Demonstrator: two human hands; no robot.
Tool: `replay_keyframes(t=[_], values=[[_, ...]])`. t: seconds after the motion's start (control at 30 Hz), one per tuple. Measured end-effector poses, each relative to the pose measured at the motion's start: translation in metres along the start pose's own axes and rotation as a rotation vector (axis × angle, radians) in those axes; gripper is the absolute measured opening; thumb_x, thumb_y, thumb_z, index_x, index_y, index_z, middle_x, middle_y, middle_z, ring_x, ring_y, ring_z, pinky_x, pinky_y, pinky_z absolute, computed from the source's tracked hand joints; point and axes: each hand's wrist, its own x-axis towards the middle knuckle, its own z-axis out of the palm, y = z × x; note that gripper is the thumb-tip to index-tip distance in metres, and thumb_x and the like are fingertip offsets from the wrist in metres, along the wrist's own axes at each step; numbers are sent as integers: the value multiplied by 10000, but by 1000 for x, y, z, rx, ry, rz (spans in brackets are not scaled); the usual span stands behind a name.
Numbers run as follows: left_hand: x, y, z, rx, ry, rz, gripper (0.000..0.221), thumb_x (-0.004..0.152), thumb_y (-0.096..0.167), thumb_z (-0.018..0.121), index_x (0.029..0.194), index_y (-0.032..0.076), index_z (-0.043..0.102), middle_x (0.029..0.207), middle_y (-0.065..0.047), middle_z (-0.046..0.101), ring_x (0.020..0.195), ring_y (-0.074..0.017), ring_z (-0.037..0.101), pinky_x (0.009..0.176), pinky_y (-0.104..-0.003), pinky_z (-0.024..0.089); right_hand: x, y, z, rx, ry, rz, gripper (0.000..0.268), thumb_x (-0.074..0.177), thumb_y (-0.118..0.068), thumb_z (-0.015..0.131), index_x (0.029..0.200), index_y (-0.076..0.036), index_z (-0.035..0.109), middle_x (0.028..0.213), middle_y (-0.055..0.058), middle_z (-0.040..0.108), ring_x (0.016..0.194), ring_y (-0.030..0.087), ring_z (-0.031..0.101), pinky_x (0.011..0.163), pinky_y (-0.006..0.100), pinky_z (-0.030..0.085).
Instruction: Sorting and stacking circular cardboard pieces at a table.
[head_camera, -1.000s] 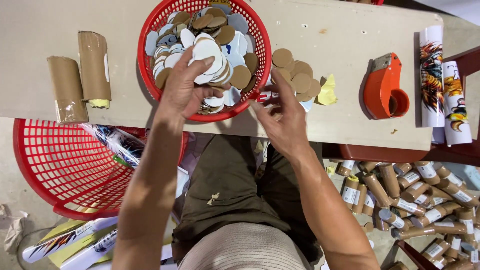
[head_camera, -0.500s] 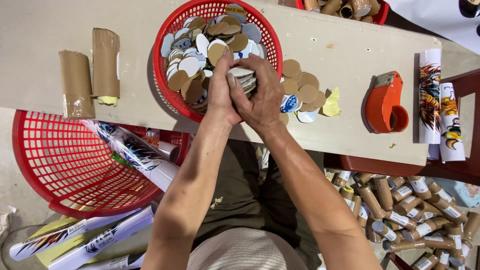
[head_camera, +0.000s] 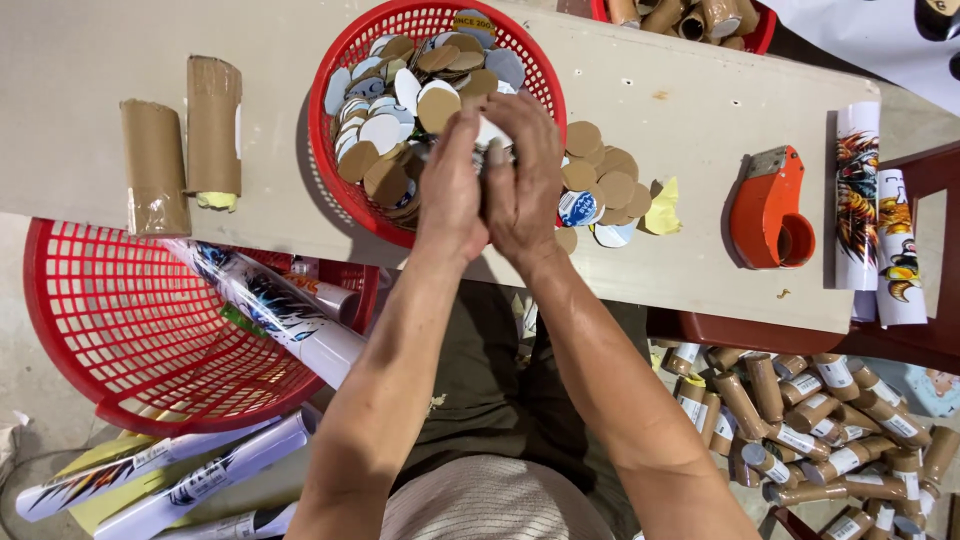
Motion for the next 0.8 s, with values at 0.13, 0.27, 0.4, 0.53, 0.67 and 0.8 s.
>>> replay_keyframes(t=[0.13, 0.27, 0.4, 0.53, 0.67, 0.8], values=[[-9, 6, -5, 47, -35, 111, 476, 960, 312, 697, 1267, -46, 632, 1208, -123, 661, 1127, -188, 614, 976, -323, 521, -16, -20, -15, 193, -57, 53, 429, 1167, -316, 402, 1513, -84, 506, 1563, 118, 514, 1493, 338, 491, 1300, 452, 362], [-28, 7, -2, 298, -8, 69, 440, 928, 259, 757, 1170, -103, 691, 1065, -99, 711, 972, -137, 639, 867, -300, 523, -28, -32, -35, 649, -28, 490, 526, 1075, -196, 569, 1552, -49, 405, 1482, 110, 552, 1099, 176, 594, 987, 333, 530], [-68, -9, 9, 273, -53, -101, 380, 938, 236, 743, 1130, -87, 681, 975, -124, 687, 827, -177, 635, 684, -341, 538, -57, -24, -69, 750, -16, 580, 470, 1057, -108, 620, 1502, -16, 499, 1270, 109, 629, 1051, 120, 605, 871, 287, 563], [-87, -57, 2, 199, -235, -185, 348, 979, 197, 704, 1254, -6, 643, 1074, -75, 702, 902, -91, 685, 749, -240, 586, -71, -18, -92, 802, 106, 795, 429, 964, -77, 658, 1364, -12, 520, 1133, 82, 668, 940, 108, 620, 771, 271, 546], [-84, -94, -5, 141, -237, -224, 368, 983, 147, 706, 1302, -1, 599, 1032, -103, 687, 783, -133, 688, 594, -289, 581, -91, 16, -96, 754, 200, 1033, 293, 951, -151, 665, 1219, -64, 583, 963, 85, 691, 787, 108, 602, 644, 246, 486], [-73, -101, -7, 256, -118, -317, 383, 930, 176, 688, 1272, 49, 571, 947, -128, 718, 658, -167, 693, 468, -336, 606, -87, 72, -89, 752, 273, 1080, 203, 956, -192, 684, 1064, -26, 637, 930, 38, 664, 825, 106, 639, 708, 253, 575]])
